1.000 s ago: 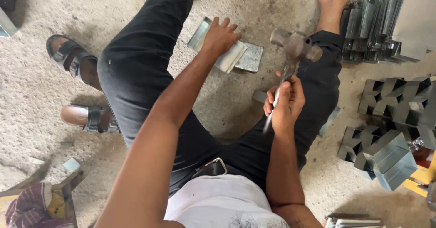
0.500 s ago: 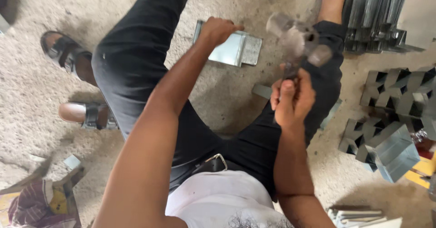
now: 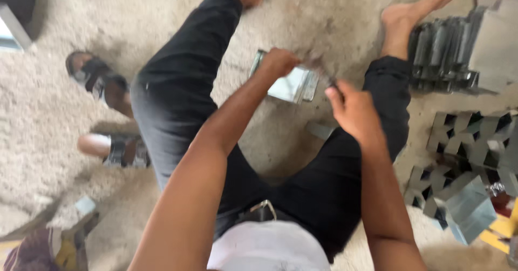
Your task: The person sits on the floor and repeatedly hammers a small metal block placed on a larger metal anvil. They use a hammer in their right hand to strike the block multiple times, occasionally adjusting its position with their left hand.
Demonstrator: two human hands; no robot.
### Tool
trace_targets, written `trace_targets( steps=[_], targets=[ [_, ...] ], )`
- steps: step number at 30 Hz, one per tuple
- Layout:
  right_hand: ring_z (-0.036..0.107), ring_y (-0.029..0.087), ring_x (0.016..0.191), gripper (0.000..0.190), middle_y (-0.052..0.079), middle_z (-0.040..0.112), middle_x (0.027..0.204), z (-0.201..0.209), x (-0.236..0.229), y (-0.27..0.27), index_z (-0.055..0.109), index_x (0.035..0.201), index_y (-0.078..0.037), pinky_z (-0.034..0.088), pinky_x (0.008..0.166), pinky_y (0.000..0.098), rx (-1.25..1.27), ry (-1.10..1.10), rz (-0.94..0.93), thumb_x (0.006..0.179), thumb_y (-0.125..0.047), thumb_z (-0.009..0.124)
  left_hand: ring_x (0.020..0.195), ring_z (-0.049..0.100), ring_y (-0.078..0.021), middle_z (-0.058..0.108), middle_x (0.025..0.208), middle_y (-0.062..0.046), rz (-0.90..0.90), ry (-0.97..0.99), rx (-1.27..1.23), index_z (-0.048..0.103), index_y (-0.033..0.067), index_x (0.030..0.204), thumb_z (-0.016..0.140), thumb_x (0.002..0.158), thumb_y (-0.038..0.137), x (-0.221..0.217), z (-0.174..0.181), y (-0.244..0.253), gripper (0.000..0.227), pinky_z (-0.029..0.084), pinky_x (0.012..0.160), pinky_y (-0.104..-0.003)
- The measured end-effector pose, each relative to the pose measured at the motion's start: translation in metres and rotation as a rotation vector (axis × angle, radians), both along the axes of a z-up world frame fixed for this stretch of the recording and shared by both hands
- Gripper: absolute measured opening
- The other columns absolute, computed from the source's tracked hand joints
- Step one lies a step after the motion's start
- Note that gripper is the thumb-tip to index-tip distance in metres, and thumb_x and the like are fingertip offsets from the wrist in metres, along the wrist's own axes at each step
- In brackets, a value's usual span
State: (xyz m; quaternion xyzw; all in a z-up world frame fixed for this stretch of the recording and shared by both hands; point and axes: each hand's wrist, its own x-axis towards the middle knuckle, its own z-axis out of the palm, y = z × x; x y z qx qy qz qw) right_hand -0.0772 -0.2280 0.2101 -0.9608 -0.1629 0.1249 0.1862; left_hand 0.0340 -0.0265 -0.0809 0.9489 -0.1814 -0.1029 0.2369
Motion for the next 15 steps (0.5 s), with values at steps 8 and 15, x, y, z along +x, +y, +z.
trace_targets(
  steps=[8,15],
  targets=[
    [0.046,0.009,0.05,0.042,0.004,0.055,0.07,0.05,-0.035,-0.008,0.055,0.138,0.001,0.035,0.043,0.0263,0.835,0.056,-0.255,0.112,-0.032,0.06,0.104,0.071,-0.033,0.074,0.111,-0.008,0.017,0.016,0.07,0.07,0.036,0.129,0.049,0.099,0.009,-0.03,0.083,0.023,0.046,0.052,0.087,-0.053],
    [0.048,0.009,0.051,0.046,0.006,0.054,0.07,0.033,-0.071,-0.001,0.047,0.136,0.001,0.037,0.041,0.0241,1.159,0.001,-0.386,0.112,-0.037,0.059,0.11,0.061,-0.0318,0.068,0.117,-0.008,0.131,-0.243,0.073,0.063,0.02,0.134,0.06,0.087,0.014,-0.066,0.157,0.01,0.048,0.041,0.095,-0.059]
  ],
)
